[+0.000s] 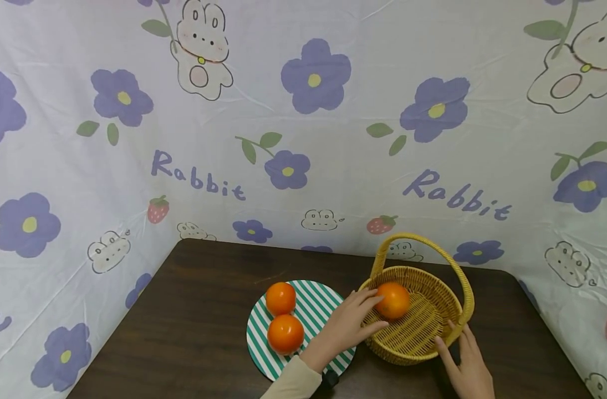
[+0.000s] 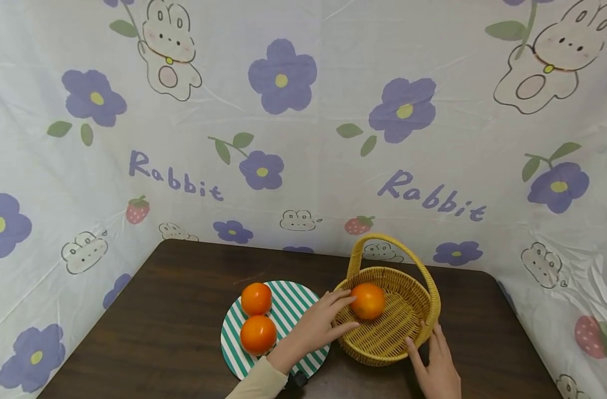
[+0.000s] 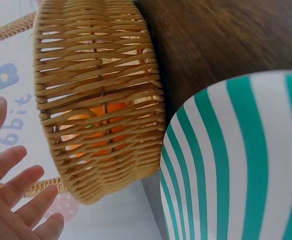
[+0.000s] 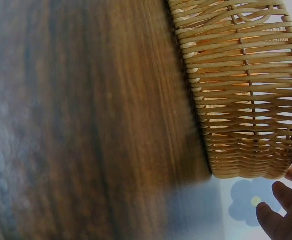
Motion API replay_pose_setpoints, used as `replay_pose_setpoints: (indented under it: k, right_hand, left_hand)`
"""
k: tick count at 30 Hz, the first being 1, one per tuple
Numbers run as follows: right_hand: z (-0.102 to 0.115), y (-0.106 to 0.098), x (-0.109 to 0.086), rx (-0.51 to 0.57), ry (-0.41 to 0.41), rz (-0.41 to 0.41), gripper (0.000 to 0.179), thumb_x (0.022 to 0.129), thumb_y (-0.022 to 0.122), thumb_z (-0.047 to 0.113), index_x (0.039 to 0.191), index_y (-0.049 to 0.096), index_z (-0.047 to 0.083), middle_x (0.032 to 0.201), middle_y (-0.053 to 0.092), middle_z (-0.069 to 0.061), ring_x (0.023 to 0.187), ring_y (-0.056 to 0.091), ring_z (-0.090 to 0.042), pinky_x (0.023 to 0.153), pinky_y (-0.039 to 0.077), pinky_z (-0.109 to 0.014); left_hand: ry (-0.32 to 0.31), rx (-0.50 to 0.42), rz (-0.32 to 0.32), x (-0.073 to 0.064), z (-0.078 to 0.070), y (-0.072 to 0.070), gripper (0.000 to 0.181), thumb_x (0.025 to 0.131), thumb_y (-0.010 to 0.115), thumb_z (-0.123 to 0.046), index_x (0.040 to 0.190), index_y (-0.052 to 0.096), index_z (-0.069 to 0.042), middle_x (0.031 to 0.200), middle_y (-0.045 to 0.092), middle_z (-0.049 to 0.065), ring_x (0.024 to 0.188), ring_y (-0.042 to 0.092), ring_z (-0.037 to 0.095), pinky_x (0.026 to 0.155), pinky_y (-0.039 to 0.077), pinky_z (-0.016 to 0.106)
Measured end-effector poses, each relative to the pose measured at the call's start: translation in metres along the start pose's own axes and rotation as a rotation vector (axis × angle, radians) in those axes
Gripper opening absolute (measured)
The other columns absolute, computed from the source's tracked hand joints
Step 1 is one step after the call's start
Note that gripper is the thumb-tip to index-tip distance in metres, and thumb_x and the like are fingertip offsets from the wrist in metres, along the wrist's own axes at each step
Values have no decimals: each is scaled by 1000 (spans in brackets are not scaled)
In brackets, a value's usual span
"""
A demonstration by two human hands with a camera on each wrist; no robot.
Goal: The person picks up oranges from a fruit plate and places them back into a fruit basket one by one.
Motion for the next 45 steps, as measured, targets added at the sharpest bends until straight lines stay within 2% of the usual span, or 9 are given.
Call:
replay_pose_setpoints:
  k: [9, 13, 23, 30, 39, 45]
  right_hand:
    - [0, 2, 1, -1, 0, -12, 78, 93, 31, 61, 147, 20, 5, 152, 8, -24, 130, 23, -50, 86, 32, -70]
    - [0, 2, 1, -2, 2, -17, 78, 93, 31, 61, 147, 21, 5, 151, 8, -24, 130, 24, -50, 85, 32, -70]
    - [-1, 1, 2, -2, -19, -21, 77, 94, 31, 59, 147, 22, 4, 151, 9, -24, 129, 24, -50, 84, 33, -70]
    - [-1, 0, 2, -4, -20, -12, 78, 94, 30, 60, 147, 21, 4, 152, 7, -24, 129, 23, -50, 84, 33, -70]
    - [-1, 0, 1, 6, -15, -5, 78, 94, 30, 60, 147, 21, 4, 151, 8, -26, 129, 23, -50, 85, 33, -70]
    - [-1, 1, 1, 0, -25, -30, 76, 94, 31, 58, 147, 22, 4, 151, 10, -25, 128, 25, -50, 82, 34, -69]
  left_hand:
    - [-14, -40, 30, -12, 2, -14, 55, 92, 47, -51, 138, 45, -20, 142, 42, 2, 131, 39, 21, 109, 30, 41]
    - [-16, -37, 42, -17, 4, -17, 55, 93, 45, -51, 138, 45, -20, 142, 42, 1, 133, 36, 22, 109, 30, 41]
    - [-7, 8, 33, -29, 5, -27, 50, 93, 44, -51, 136, 46, -24, 141, 44, -3, 133, 36, 20, 109, 31, 37]
    - [-25, -22, 34, -36, 5, -35, 51, 94, 43, -51, 138, 44, -27, 142, 43, -4, 136, 33, 19, 106, 35, 39]
    - [-28, -9, 29, -46, 8, -42, 50, 93, 46, -49, 136, 47, -22, 141, 44, -1, 134, 35, 19, 107, 34, 39]
    - [-38, -7, 16, -52, 11, -48, 50, 93, 51, -46, 136, 48, -20, 141, 44, -1, 132, 38, 19, 106, 35, 39]
Point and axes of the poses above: each hand's wrist, its own x-axis towards the middle knuckle, its own y-axis out of the palm, z = x × y, the point moved 3 cm from there along x, towards the middle knuckle
